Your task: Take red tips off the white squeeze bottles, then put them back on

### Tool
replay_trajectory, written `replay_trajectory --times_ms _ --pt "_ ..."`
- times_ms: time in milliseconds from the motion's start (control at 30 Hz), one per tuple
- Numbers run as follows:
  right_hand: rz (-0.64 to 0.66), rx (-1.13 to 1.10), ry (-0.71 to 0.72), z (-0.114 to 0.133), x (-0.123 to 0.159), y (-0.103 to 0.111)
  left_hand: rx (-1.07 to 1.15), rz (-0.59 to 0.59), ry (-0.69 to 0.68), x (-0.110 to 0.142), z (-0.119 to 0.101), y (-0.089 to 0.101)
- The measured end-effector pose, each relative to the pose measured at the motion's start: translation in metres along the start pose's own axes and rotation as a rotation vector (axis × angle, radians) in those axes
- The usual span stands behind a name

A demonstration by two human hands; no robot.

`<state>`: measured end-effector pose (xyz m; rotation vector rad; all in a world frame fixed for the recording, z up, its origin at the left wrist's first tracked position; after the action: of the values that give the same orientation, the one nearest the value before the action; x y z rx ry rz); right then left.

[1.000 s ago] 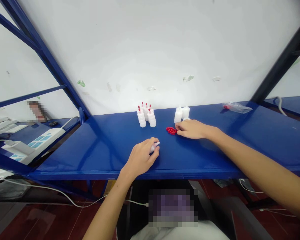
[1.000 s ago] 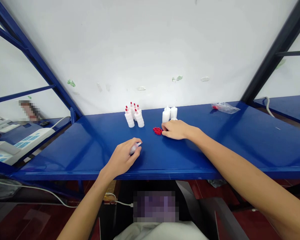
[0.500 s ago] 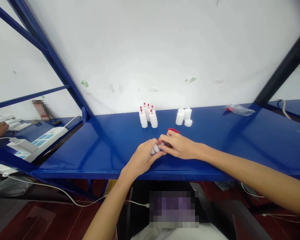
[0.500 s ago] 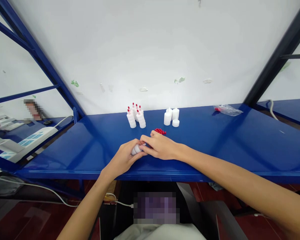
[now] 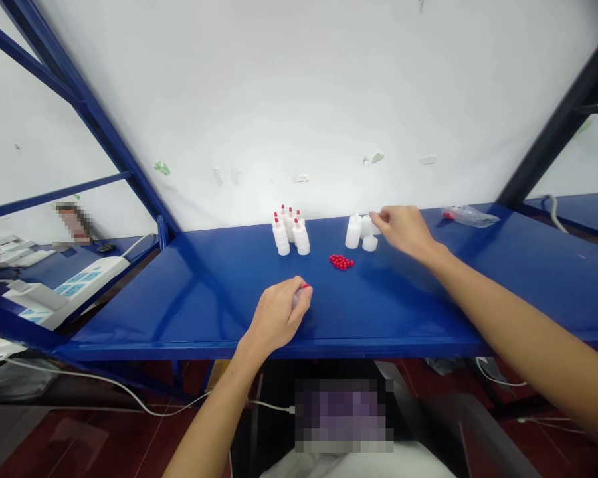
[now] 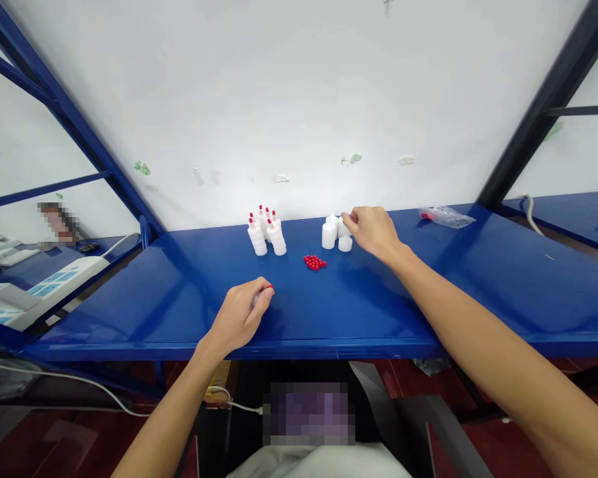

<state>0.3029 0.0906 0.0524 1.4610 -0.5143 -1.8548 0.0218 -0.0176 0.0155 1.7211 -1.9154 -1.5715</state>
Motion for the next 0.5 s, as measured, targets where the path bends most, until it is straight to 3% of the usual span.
replay_trajectory --times_ms 100,200,267,333,400,500 --pt "0.123 0.052 -0.032 -0.004 0.003 -0.014 0.012 0.025 -0.011 0.0 0.0 -0.002" --pt "0.106 0.05 -0.053 -0.001 0.004 -0.007 0.044 0.042 -0.027 0.0 0.0 -0.006" --pt "0.031 0.005 0.007 0.013 0.005 0.006 0.074 0.054 -0.023 0.001 0.001 -0.009" --pt "0.011 -0.095 0.157 0.04 0.013 0.017 0.08 0.067 0.004 0.001 0.003 -0.011" --pt "0.134 -0.242 0.326 0.073 0.031 0.016 0.072 0.081 0.021 0.002 0.005 -0.013" --pt "0.453 -0.464 0.506 0.12 0.071 0.005 0.089 0.104 -0.015 0.002 0.003 -0.014"
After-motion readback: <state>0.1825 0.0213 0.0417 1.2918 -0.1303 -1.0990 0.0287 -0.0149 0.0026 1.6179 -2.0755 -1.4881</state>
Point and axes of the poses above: each hand's wrist, its own x-axis away from the middle knuckle, its own y-axis out of the back of the hand, z = x × y, the point moved 7 cm from there along -x, towards the middle knuckle, and after that the axes turned 10 degrees about -z, right-handed, at the moved point
